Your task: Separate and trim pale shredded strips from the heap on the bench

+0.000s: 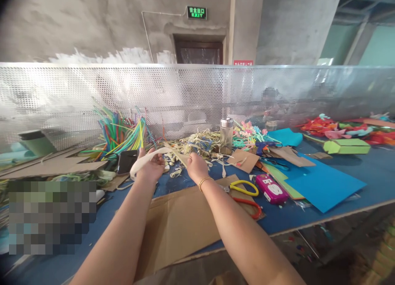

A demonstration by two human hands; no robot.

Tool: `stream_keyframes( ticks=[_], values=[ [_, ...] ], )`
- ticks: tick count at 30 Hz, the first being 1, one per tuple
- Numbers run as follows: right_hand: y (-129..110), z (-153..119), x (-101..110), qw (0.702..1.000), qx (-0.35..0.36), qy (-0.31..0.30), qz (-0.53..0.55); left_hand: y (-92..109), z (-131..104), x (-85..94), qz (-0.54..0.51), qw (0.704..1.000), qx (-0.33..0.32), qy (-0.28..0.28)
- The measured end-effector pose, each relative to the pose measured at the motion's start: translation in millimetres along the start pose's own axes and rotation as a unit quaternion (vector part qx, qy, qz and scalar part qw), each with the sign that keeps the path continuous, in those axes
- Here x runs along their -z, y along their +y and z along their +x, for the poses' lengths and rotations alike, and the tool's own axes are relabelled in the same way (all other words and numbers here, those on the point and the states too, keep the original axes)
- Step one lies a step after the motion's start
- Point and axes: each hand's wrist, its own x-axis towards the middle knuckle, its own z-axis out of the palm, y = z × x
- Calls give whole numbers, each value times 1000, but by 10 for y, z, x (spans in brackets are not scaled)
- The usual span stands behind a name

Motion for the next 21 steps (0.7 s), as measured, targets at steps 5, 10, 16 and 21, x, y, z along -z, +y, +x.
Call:
stream_keyframes(
  ticks=[5,10,16,21],
  values=[
    [41,31,17,995,-26,81,52,16,-128,-27,38,981,104,-157],
    [96,80,25,981,-15,157,111,-66,-262,-76,171,909,195,-325],
    [149,158,-13,961,-24,200,189,-215,-357,-55,328,836,180,-401],
    [156,180,-72,943,-62,187,269,-339,-373,-46,421,826,142,-347]
  ],
)
